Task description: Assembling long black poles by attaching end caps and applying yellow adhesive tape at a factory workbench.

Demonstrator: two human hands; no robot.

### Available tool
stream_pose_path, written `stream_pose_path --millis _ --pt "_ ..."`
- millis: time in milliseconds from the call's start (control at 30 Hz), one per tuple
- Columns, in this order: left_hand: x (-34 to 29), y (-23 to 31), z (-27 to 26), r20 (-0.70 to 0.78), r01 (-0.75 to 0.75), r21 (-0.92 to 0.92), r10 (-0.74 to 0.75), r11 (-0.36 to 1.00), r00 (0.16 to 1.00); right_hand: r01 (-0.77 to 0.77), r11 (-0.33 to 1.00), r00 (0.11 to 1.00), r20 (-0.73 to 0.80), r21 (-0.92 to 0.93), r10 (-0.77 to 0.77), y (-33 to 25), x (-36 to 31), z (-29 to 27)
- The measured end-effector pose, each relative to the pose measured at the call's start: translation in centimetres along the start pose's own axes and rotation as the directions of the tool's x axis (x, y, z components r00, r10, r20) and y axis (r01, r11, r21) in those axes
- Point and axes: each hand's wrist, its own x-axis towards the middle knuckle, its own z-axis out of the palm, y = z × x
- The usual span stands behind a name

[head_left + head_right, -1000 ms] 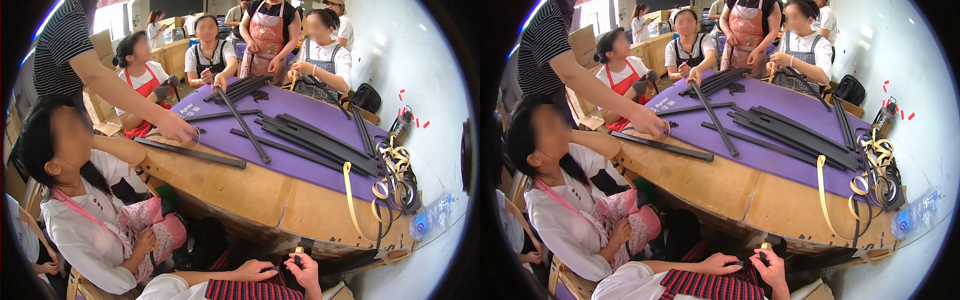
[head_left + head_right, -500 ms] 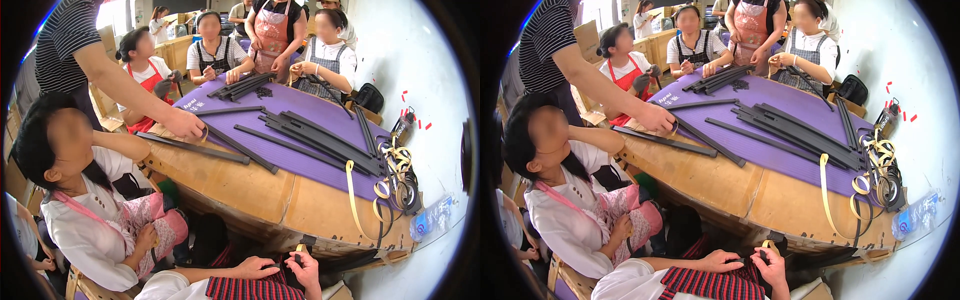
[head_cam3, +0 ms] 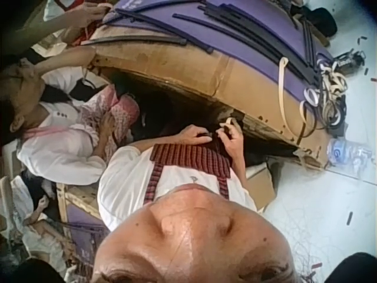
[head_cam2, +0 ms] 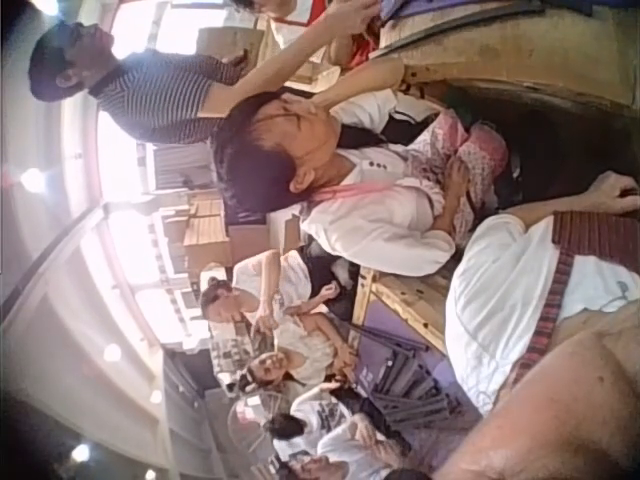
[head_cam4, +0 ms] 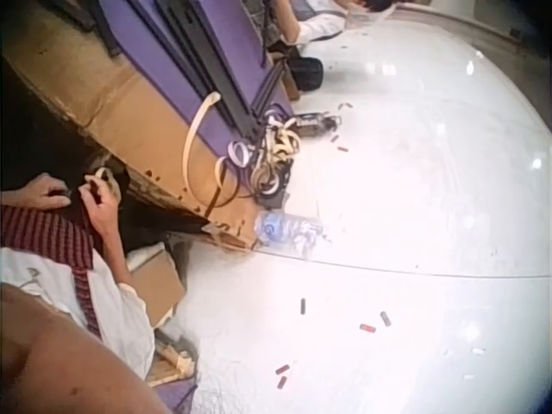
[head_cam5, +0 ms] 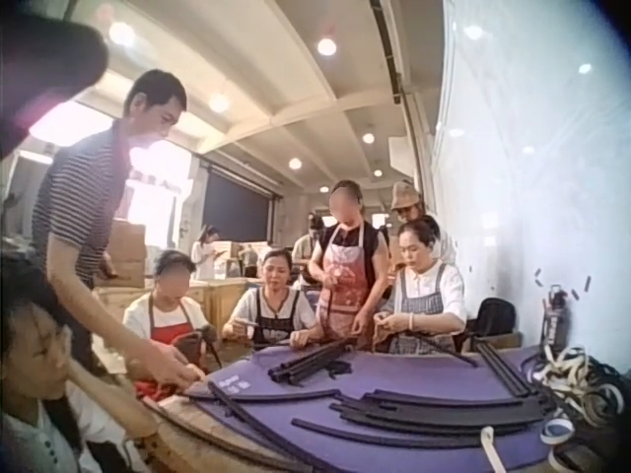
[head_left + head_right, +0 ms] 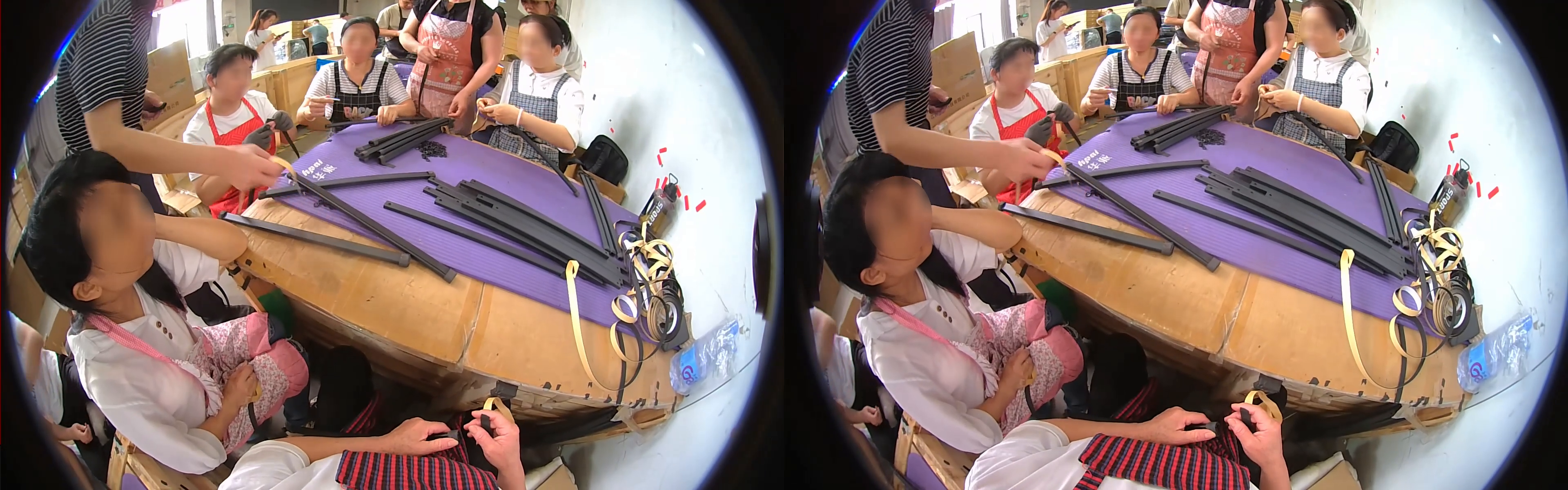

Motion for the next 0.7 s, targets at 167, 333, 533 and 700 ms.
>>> stream_pose_path --millis 167,333,533,700 --pt "-0.1 0.7 -0.1 0.032 0.031 -0.017 -0.031 0.999 0.999 -0.090 0.996 0.996 0.003 -0.003 0.090 0.0 -0.4 -0.2" --pt "-0.1 0.1 0.1 0.070 0.057 -0.017 -0.056 0.998 0.996 -0.080 0.997 0.997 0.003 0.004 0.080 0.2 -0.5 -0.2" --pt "0.0 -0.4 0.3 0.073 0.062 -0.036 -0.059 0.997 0.996 -0.074 0.997 0.997 0.012 -0.036 0.075 0.4 -0.4 -0.3" --pt "0.0 -0.6 0.1 0.102 0.090 0.019 -0.091 0.996 0.991 -0.060 0.997 0.998 0.014 -0.040 0.061 0.4 -0.3 -0.2"
